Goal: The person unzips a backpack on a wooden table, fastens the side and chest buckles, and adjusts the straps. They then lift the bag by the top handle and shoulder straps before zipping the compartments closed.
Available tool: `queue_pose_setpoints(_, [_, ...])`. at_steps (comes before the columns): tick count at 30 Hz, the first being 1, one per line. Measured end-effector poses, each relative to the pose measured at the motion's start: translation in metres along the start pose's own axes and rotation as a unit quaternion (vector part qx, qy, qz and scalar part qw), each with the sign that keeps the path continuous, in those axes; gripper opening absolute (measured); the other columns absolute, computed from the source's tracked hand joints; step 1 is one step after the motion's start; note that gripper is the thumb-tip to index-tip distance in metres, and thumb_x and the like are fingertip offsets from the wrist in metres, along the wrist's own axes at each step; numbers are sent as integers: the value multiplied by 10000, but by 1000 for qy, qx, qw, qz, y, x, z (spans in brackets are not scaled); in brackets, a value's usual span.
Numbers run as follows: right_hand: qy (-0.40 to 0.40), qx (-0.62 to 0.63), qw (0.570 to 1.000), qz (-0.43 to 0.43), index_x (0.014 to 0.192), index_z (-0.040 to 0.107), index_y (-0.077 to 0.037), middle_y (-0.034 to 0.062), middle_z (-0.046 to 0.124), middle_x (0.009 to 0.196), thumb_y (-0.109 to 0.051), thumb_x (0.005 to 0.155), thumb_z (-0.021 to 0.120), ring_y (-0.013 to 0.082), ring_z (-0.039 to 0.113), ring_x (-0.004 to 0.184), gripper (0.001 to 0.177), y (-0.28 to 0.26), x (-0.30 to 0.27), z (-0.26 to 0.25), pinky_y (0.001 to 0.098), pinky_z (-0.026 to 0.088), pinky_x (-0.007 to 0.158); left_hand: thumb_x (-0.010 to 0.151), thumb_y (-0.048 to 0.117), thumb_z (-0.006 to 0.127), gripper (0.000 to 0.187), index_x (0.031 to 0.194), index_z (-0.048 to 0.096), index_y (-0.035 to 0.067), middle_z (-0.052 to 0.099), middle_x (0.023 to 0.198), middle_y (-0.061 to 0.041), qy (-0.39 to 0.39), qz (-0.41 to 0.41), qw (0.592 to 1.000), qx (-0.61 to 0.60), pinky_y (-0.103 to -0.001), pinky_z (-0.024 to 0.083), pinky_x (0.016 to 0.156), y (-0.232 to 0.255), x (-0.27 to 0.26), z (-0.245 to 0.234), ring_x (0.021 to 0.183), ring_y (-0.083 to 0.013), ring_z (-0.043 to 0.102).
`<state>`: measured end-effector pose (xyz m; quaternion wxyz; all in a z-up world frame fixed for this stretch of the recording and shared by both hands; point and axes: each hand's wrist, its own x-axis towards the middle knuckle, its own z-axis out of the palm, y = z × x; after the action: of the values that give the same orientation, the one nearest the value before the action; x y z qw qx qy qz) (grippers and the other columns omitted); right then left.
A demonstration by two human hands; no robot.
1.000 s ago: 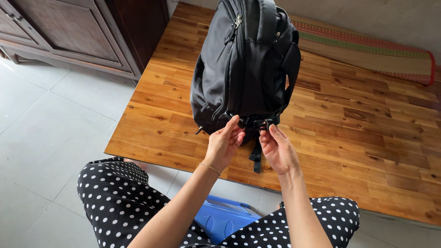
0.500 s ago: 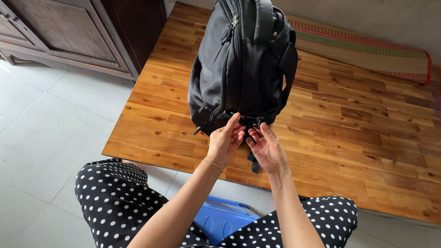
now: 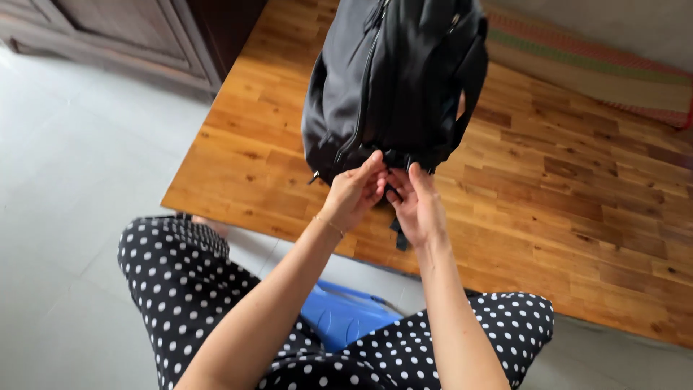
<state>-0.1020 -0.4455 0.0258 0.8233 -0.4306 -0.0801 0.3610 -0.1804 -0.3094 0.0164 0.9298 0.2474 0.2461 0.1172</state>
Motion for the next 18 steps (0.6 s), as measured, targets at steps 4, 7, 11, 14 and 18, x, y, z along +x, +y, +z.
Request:
queue_pose_setpoints(4, [19, -8, 1000, -5, 1087, 666, -175, 42, 714, 1124, -333, 937, 740, 157, 639, 1049, 230, 1, -2, -2, 333, 475, 878, 889, 237, 764, 191, 1010, 729, 94, 711, 892, 18, -39, 28, 997, -61, -203, 553, 730, -4, 2, -6, 761, -61, 654])
queue_pose_setpoints(7, [24, -10, 1000, -17, 1053, 675, -174, -1, 702, 1098, -331, 930, 759, 147, 618, 1055, 216, -1, -3, 4, 335, 448, 874, 943, 203, 768, 174, 1026, 689, 71, 712, 919, 11, -80, 50, 991, -93, -206, 559, 763, -10, 5, -9, 788, -61, 660])
queue_pose_setpoints(11, [30, 11, 999, -26, 1049, 702, -172, -36, 695, 1064, -319, 904, 766, 124, 584, 1047, 216, -4, -5, 20, 333, 420, 900, 971, 191, 732, 145, 1046, 682, 78, 707, 943, 12, -89, 65, 989, -102, -211, 561, 779, -7, 5, -9, 824, -62, 668])
queue_pose_setpoints(14, [48, 61, 997, -12, 1061, 710, -147, -36, 693, 1064, -317, 908, 761, 124, 582, 1036, 235, 2, -3, 41, 324, 431, 919, 978, 189, 698, 144, 1069, 697, 77, 705, 954, 19, -116, 72, 981, -136, -209, 562, 776, 0, -1, -9, 835, -61, 666])
queue_pose_setpoints(18, [58, 82, 995, -1, 1070, 704, -130, -32, 671, 1057, -323, 904, 748, 117, 579, 1031, 259, 10, -1, 63, 297, 436, 927, 973, 177, 694, 134, 1054, 704, 70, 707, 948, 16, -101, 82, 976, -175, -202, 561, 775, 8, -9, -11, 856, -68, 674])
